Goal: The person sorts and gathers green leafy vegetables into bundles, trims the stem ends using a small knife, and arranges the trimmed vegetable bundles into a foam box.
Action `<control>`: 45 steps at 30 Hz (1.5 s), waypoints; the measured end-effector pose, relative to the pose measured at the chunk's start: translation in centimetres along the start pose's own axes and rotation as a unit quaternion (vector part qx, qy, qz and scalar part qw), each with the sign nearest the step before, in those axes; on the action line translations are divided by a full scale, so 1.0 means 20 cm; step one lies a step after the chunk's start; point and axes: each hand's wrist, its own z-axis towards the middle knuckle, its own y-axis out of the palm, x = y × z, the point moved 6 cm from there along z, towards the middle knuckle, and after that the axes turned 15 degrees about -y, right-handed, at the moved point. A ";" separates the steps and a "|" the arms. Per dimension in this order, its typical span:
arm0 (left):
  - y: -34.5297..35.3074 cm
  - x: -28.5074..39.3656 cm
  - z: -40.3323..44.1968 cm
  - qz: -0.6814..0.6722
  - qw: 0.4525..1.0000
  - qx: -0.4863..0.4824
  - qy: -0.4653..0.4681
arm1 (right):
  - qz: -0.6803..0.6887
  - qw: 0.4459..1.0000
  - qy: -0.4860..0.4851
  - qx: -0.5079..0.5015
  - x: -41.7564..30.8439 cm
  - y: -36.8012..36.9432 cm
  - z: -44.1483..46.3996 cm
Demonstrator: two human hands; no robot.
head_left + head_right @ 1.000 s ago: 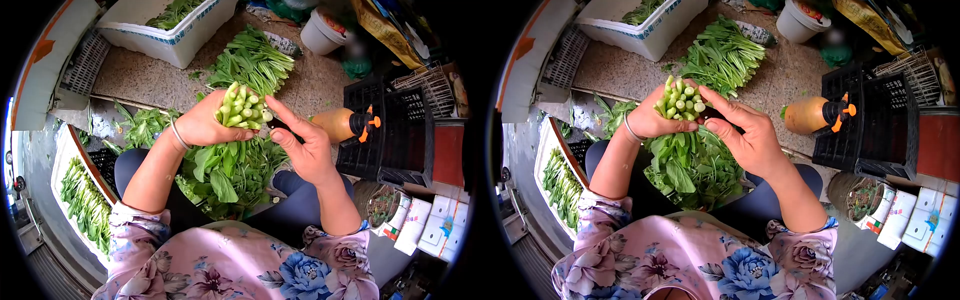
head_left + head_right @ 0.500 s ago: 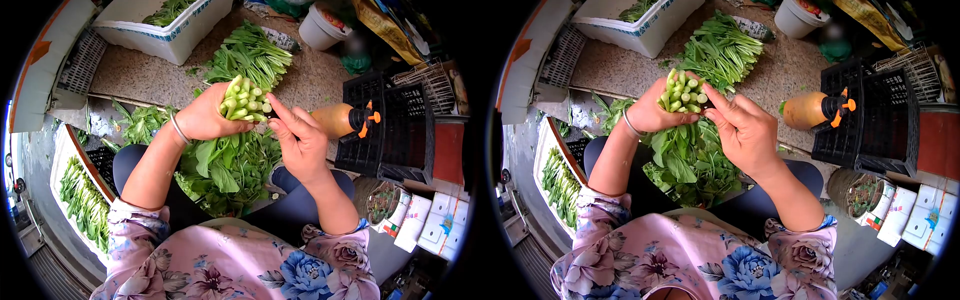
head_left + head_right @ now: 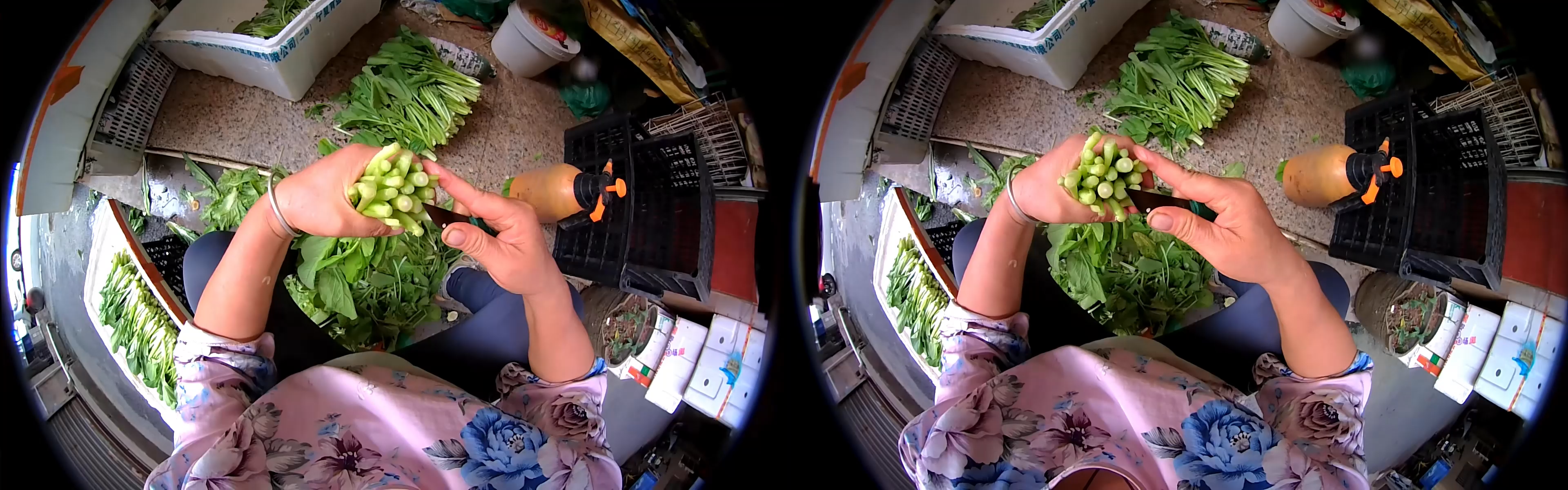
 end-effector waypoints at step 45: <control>0.10 -0.08 0.03 -0.011 0.992 -0.105 -0.063 | -0.088 0.995 -0.044 0.002 0.03 0.00 -0.03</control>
